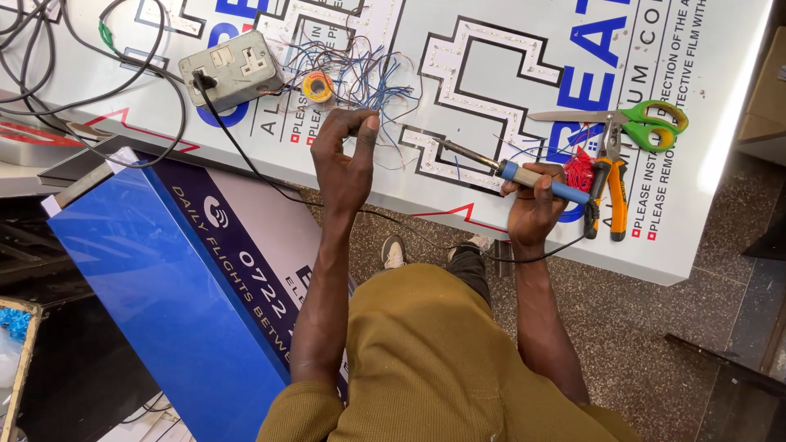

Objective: Soldering electrical wires to LED strips on a sign board to create an illuminated sign.

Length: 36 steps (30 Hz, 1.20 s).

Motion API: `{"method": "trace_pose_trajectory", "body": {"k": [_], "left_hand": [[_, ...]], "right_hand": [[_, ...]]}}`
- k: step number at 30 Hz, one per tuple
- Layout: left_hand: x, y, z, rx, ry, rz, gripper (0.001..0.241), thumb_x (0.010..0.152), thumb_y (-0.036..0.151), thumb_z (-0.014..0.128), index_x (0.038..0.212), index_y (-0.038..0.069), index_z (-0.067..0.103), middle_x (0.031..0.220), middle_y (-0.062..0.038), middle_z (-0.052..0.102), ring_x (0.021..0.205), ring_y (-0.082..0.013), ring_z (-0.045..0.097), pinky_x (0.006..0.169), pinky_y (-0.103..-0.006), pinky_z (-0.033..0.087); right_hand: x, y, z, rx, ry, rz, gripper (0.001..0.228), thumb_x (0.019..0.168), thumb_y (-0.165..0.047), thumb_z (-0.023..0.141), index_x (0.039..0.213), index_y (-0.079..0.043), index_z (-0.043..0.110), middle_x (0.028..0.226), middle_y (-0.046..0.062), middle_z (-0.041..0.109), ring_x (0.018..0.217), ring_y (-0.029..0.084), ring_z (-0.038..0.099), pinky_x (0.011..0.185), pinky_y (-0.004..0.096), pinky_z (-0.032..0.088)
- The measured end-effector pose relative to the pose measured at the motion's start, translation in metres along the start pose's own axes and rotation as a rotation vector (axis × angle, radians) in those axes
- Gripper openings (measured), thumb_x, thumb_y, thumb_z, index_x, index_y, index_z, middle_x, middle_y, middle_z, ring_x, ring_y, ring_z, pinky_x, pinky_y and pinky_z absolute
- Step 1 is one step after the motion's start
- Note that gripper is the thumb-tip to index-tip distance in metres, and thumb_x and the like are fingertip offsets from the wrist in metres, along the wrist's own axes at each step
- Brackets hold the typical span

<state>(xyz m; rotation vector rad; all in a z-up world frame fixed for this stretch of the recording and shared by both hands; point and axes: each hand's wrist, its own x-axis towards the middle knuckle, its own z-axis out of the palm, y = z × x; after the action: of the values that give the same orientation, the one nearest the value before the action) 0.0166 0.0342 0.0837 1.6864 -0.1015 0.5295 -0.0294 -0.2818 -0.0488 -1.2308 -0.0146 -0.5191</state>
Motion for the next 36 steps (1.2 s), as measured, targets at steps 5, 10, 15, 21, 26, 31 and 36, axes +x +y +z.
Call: {"method": "trace_pose_trajectory", "body": {"k": [5,10,15,21,26,31,36], "left_hand": [[0.004,-0.017,0.003,0.052,-0.010,-0.017,0.011,0.114,0.017,0.075,0.116,0.010,0.083,0.100,-0.009,0.073,0.103,-0.0274,0.074,0.097,-0.0460,0.059],[0.019,-0.029,0.020,0.239,-0.033,0.001,0.009,0.110,0.008,0.075,0.109,0.004,0.083,0.098,-0.014,0.073,0.103,-0.0358,0.072,0.098,-0.0530,0.056],[0.035,-0.069,0.037,0.529,-0.191,0.144,0.010,0.103,0.018,0.077,0.106,0.010,0.081,0.109,-0.007,0.062,0.109,-0.0319,0.053,0.095,-0.0520,0.045],[0.048,-0.073,0.047,0.624,-0.234,0.119,0.014,0.103,0.018,0.079,0.109,0.007,0.085,0.114,-0.008,0.064,0.113,-0.0345,0.053,0.096,-0.0558,0.046],[0.038,-0.049,0.042,0.494,-0.157,0.240,0.009,0.107,0.013,0.075,0.115,0.011,0.078,0.120,-0.011,0.061,0.125,-0.0348,0.056,0.108,-0.0552,0.045],[0.019,-0.019,0.049,0.339,-0.024,0.340,0.011,0.107,0.008,0.079,0.117,0.012,0.080,0.117,-0.006,0.060,0.124,-0.0322,0.060,0.113,-0.0507,0.045],[-0.006,0.005,0.069,0.121,-0.147,0.236,0.015,0.111,-0.002,0.070,0.117,0.009,0.080,0.111,-0.006,0.062,0.114,-0.0265,0.064,0.103,-0.0444,0.051]], "right_hand": [[0.001,0.005,-0.004,0.012,0.007,-0.009,0.050,0.117,-0.047,0.055,0.122,0.003,0.063,0.069,0.016,0.067,0.067,0.025,0.076,0.072,0.037,0.068],[0.000,-0.003,0.005,0.008,0.022,-0.018,0.050,0.118,-0.047,0.056,0.124,0.002,0.063,0.072,0.016,0.067,0.070,0.024,0.076,0.074,0.037,0.068],[-0.003,-0.025,0.019,0.052,0.019,0.062,0.045,0.115,-0.051,0.067,0.128,-0.008,0.063,0.083,0.013,0.067,0.077,0.025,0.068,0.075,0.039,0.060],[-0.002,-0.024,0.018,0.085,-0.001,0.042,0.044,0.116,-0.049,0.067,0.130,-0.007,0.063,0.088,0.013,0.067,0.083,0.024,0.069,0.077,0.039,0.060],[-0.004,-0.013,0.020,0.045,0.035,-0.003,0.047,0.117,-0.047,0.064,0.131,-0.002,0.063,0.090,0.015,0.073,0.086,0.024,0.077,0.079,0.038,0.065],[-0.004,-0.012,0.018,-0.054,-0.017,-0.095,0.058,0.116,-0.048,0.063,0.135,0.007,0.062,0.093,0.025,0.077,0.087,0.027,0.084,0.079,0.036,0.069],[0.000,-0.034,0.013,0.065,-0.024,-0.122,0.058,0.115,-0.045,0.064,0.139,0.008,0.061,0.102,0.033,0.078,0.093,0.034,0.085,0.081,0.041,0.072]]}}
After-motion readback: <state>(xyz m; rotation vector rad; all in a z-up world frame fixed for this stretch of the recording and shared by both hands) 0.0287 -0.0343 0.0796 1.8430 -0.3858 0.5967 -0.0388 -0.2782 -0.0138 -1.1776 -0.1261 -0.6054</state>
